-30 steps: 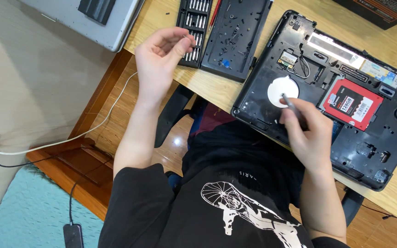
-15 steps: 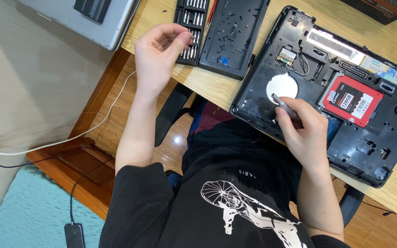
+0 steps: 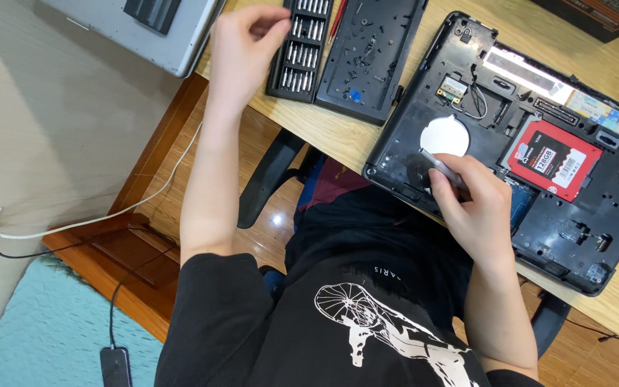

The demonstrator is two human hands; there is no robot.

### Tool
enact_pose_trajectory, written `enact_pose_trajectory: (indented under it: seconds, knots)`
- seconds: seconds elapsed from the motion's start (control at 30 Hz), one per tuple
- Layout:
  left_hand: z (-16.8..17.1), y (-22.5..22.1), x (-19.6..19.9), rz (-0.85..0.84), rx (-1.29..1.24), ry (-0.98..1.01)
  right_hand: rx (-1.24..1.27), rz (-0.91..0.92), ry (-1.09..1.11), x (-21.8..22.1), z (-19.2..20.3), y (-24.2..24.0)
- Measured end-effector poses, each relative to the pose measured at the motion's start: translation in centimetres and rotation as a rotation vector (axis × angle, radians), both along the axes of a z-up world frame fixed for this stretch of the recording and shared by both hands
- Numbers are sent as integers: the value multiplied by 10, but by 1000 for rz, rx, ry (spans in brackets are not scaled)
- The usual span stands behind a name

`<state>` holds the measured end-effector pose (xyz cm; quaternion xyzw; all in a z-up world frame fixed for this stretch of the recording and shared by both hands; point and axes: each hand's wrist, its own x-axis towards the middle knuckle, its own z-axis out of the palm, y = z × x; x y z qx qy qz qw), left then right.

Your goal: Repairing and disassembling a laptop, including handling RAM and SSD components.

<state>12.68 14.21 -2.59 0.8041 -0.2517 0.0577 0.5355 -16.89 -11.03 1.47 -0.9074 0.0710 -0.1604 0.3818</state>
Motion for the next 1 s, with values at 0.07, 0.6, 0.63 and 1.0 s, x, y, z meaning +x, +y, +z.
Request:
enact_pose_trajectory:
  seconds: [0.07, 0.6, 0.63, 1.0]
  knots:
    - [-10, -13, 23, -77, -20, -114, 4, -7, -7, 0, -1, 0]
    - [-10, -34, 28, 19, 244, -44, 49, 26, -55, 2, 9, 1]
    - [-17, -35, 32, 14, 237, -21, 28, 22, -70, 1, 7, 1]
    - [20, 2, -45, -103, 313, -375, -44, -12, -51, -1, 4, 4]
